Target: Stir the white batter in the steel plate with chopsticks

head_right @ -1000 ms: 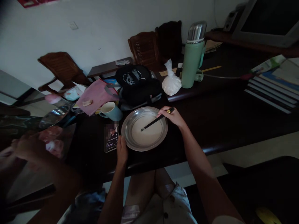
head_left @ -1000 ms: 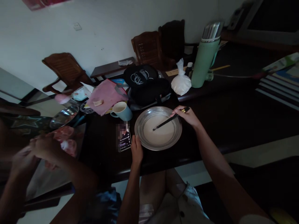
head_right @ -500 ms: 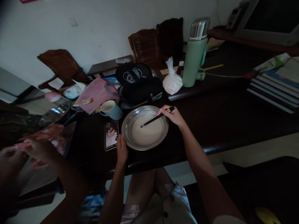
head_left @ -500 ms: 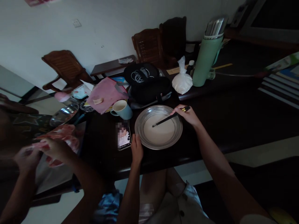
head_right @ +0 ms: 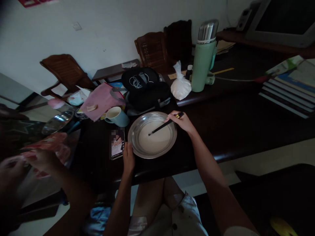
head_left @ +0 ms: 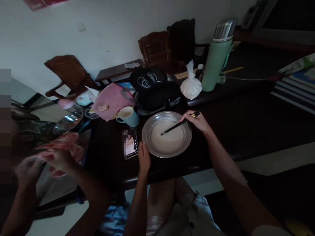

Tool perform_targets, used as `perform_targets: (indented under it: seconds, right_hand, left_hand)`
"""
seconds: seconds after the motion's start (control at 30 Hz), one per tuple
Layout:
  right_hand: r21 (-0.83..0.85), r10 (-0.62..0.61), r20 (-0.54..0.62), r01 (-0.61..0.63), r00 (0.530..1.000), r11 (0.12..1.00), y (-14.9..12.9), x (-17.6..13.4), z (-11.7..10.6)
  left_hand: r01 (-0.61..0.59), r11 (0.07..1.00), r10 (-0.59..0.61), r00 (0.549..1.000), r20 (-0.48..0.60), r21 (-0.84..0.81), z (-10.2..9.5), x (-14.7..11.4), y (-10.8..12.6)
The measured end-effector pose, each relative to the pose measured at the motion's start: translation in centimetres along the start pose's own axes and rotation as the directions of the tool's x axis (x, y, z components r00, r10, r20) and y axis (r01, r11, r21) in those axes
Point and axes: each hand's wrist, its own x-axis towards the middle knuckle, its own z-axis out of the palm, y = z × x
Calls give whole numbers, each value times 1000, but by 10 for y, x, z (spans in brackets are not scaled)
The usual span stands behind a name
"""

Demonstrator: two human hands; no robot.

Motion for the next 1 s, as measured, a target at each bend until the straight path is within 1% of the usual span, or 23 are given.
perform_targets:
  seconds: [0.13,0.2,0.27,0.33,0.4,0.43,0.5,0.6,0.67,0.73,0.8,0.9,0.93,1.0]
  right_hand:
    - [-23,-12,-158,9,987,1000,0,1,-9]
    - [-10,-5,-180,3,984,1000,-1,0,-12]
    - [13,18,-131,-16,991,1000,-2,-1,-11]
    - [35,41,-45,-39,998,999,-2,-2,-7]
    - [32,28,22,-29,999,999,-1,-2,-2]
    - [19,11,37,-11,999,1000,0,-1,-1]
    - [-12,-24,9,24,1000,1000,2,0,-2]
    - [-23,-40,-129,38,991,999,3,2,-8]
    - [-9,-20,-179,19,984,1000,3,2,-12]
    - [9,11,-144,-10,990,1000,3,0,-13]
    - [30,36,-63,-34,997,999,2,-1,-10]
    - [30,23,39,-24,999,999,2,-1,-3]
    - [18,7,45,-8,999,1000,2,-1,-2]
    - [-8,-19,2,19,1000,1000,2,0,-3]
  left_hand:
    - [-2,1000,2,1000,-3,1,1,0,-1]
    - [7,1000,-6,1000,-9,3,1,0,-2]
    - [5,1000,-5,1000,-14,6,1,0,-1]
    - [-4,1000,4,1000,-14,4,0,0,1]
    - [-5,1000,5,1000,-9,-3,0,0,2]
    - [1,1000,-1,1000,-5,-5,0,0,2]
    - [18,1000,-18,1000,0,-4,0,0,2]
    - [34,999,-34,999,7,0,0,0,1]
    - [43,999,-43,999,7,1,1,-1,0]
    - [49,999,-49,999,3,1,1,-1,0]
    - [45,999,-45,999,5,-1,1,0,0]
    - [31,999,-31,1000,1,-10,1,0,1]
    - [26,1000,-26,1000,-3,-13,1,0,1]
    - [20,1000,-20,1000,-10,-14,1,-1,2]
